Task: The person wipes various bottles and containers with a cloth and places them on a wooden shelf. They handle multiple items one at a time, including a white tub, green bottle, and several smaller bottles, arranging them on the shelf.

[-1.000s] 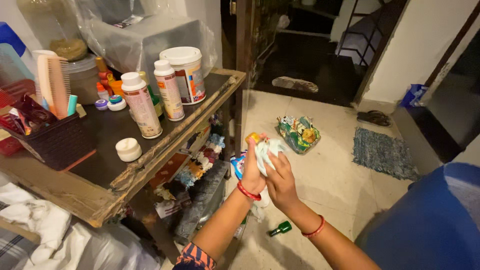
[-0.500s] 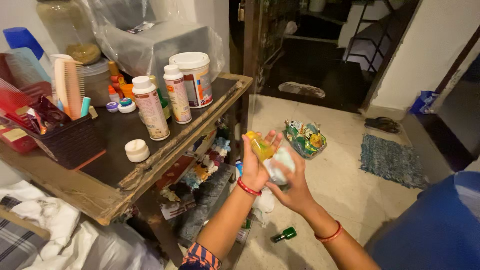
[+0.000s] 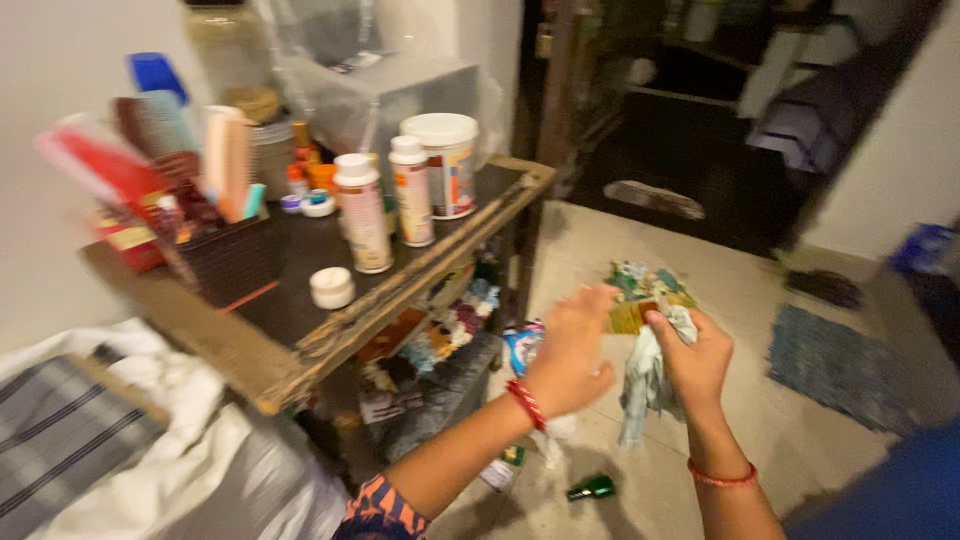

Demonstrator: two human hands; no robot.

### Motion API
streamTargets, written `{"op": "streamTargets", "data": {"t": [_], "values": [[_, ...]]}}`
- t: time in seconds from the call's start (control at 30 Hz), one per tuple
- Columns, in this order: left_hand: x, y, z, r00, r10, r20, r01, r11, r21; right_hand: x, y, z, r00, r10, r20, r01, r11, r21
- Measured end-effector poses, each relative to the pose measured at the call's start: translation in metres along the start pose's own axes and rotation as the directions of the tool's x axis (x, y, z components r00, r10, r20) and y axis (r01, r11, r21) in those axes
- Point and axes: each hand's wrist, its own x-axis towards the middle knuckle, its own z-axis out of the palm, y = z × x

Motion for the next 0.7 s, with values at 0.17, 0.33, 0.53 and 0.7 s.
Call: {"op": "streamTargets", "data": {"t": [0.17, 0.33, 0.53, 0.7], "values": [[0.005, 0.029, -0.040, 0.966, -0.176, 0.188, 0.146, 0.975, 0.165, -0.017, -0.013, 0.026, 0.999, 0.004, 0.054, -0.018, 0.964, 0.264], [0.016, 0.023, -0.126, 0.978, 0.025, -0.209, 0.001, 0.993, 0.121, -0.009, -0.023, 0.028, 0.999, 0.032, 0.042, -0.053, 0.690, 0.722], [-0.008, -0.017, -0.281, 0.939, -0.204, -0.277, 0.328, 0.775, 0.540, -0.009, -0.017, 0.031, 0.969, 0.166, 0.183, -0.247, 0.653, 0.716], [-0.053, -0.091, -0.346, 0.958, -0.205, -0.202, 0.283, 0.798, 0.532, -0.012, 0.002, 0.047, 0.950, 0.195, 0.244, -0.310, 0.689, 0.656]]}}
